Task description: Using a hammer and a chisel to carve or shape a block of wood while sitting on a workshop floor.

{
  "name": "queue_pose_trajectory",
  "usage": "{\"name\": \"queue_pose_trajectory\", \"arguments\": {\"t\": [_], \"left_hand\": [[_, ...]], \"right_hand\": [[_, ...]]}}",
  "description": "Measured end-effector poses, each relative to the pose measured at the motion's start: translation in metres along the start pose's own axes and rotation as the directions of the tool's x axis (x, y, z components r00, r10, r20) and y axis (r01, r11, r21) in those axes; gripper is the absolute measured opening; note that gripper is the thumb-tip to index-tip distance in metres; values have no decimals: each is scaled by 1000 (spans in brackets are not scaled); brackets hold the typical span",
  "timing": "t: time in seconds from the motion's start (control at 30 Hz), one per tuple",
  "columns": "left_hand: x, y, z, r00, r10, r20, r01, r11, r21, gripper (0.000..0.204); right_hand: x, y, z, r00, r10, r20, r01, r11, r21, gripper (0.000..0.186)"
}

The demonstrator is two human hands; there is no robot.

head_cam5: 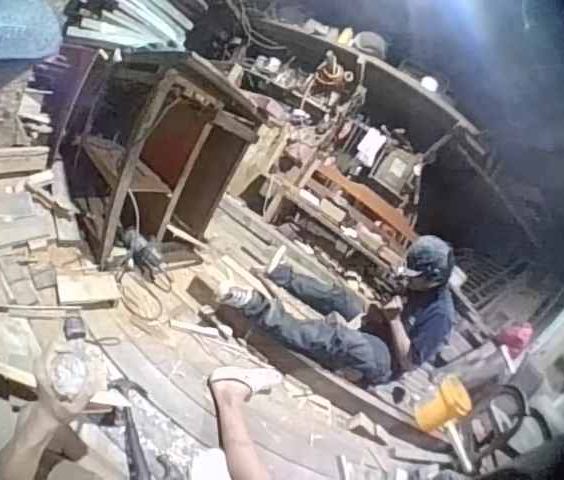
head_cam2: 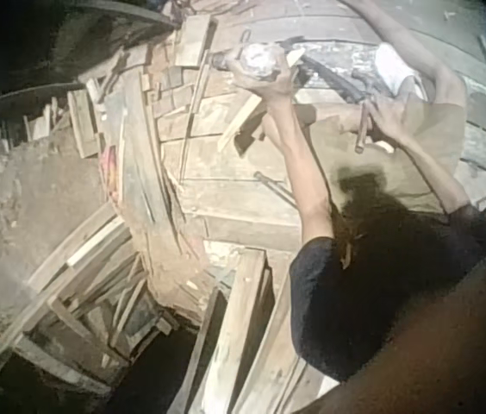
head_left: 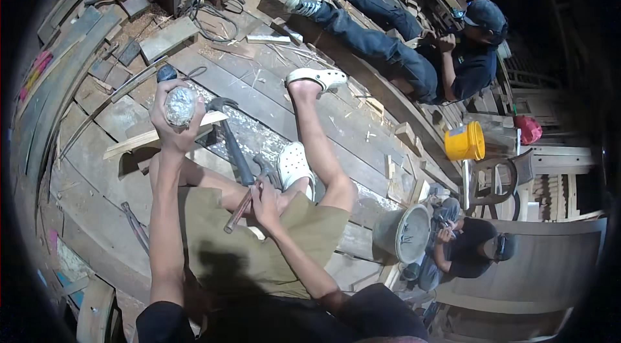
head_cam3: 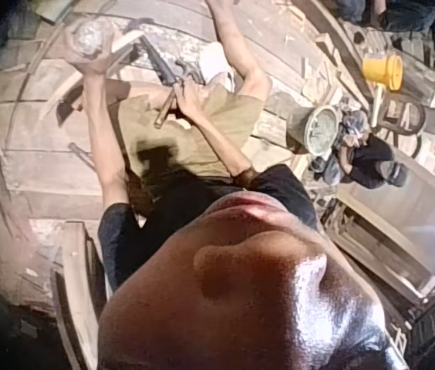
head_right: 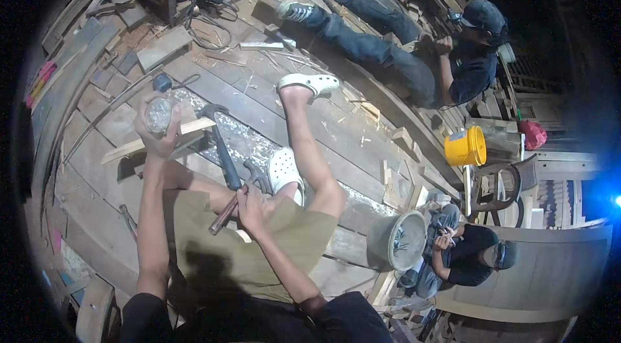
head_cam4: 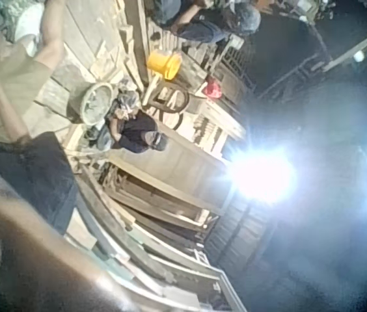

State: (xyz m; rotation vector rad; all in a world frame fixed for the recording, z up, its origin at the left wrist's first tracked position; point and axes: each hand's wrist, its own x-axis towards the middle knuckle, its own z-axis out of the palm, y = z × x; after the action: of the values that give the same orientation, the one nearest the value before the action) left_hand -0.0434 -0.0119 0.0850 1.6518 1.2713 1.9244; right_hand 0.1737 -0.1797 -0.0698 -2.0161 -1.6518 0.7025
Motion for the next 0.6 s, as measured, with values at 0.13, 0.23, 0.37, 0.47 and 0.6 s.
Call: {"name": "queue_pose_trajectory", "arguments": {"t": [0.13, 0.23, 0.37, 0.47, 0.6], "left_hand": [[1, 1, -2, 999, 33, 12, -33, 999, -5, 30], [2, -1, 1, 998, -64, 7, 64, 991, -117, 33], [10, -9, 2, 997, 72, -40, -71, 997, 27, 32], [12, -11, 3, 998, 48, -39, -48, 999, -1, 30], [14, -7, 4, 1000, 7, -22, -8, 1000, -29, 30]], "right_hand": [[9, 3, 14, 999, 38, -23, -36, 998, 47, 40], [11, 4, 17, 997, 76, 23, -74, 996, -53, 37], [10, 6, 15, 998, 45, 47, -44, 999, -15, 44], [10, 7, 15, 994, 80, 73, -80, 997, 2, 43], [12, 8, 15, 997, 65, 40, -65, 998, -6, 42]]}}
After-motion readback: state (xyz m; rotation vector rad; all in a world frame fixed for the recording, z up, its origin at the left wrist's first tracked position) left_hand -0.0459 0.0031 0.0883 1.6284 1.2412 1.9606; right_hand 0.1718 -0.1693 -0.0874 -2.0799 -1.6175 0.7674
